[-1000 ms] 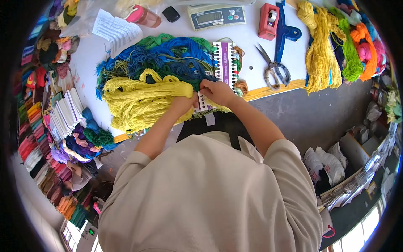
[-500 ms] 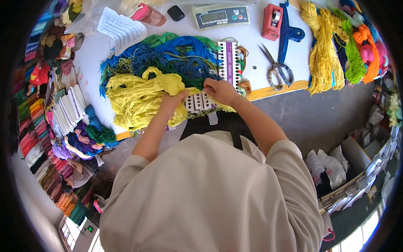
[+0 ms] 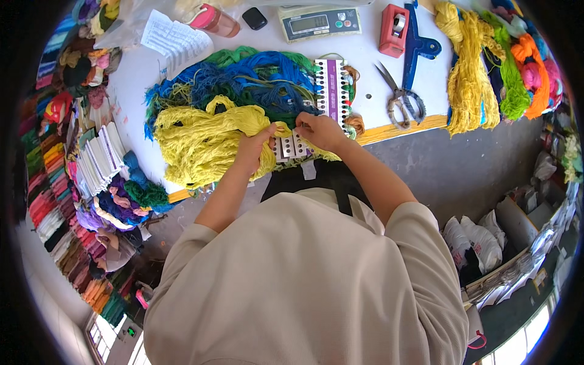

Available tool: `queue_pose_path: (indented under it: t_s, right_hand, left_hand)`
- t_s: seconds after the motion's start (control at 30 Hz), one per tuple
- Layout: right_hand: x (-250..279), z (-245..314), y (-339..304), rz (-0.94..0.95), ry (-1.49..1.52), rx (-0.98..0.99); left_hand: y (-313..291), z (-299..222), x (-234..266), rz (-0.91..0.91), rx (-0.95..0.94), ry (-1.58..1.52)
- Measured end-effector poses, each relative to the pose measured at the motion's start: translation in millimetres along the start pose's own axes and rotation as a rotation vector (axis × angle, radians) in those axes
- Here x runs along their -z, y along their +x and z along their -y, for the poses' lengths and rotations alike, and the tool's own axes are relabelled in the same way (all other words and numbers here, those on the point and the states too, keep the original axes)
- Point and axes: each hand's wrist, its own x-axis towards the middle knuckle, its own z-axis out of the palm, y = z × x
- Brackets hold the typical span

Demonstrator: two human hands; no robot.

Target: Organizing and attaching colored yarn strands to sample cards at a workstation.

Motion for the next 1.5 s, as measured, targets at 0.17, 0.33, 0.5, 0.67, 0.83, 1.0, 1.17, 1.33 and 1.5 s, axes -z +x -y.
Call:
queue_pose_path:
  t_s: [0.17,0.33,0.5,0.67,0.83,1.0,1.17,1.33,1.5]
  right_hand:
    - [1,0,0,0.001,-0.005,0.006]
    - [1,0,1,0.014,-0.011,-0.014]
    - [0,-1,2,0.037,-0.010,-0.038]
    - [-2,-3,3,0.009,-0.002,0.000]
    - [-1,-4,3,-0.005,0.062,-0.049]
    - [-4,-5,6,0.006,0.059,-0.133]
    - [0,-11,8,0.175,0.259,-0.155]
    - [8,-1,4,0.114,0.059,-0.075]
    - [4,-11,7,0.095,0.080,-0.090]
  left_hand:
    - [4,6,9,0.019,-0.078,0.173]
    - [1,-2,4,-0.043,0.088,-0.051]
    - [4,-1,5,0.007,0.120,-0.184]
    - [11,10,8,0.008,-0.050,0.092]
    - [5,1,9,0.380,0.357,-0.214]
    - [10,1,-14,0.323,0.314,0.202]
    - [21,5,-28,0.398,0.178,0.711]
    - [28,-6,18,0.390,0.502,0.006]
    - [-18,-35,73,0.555,0.246,-0.454]
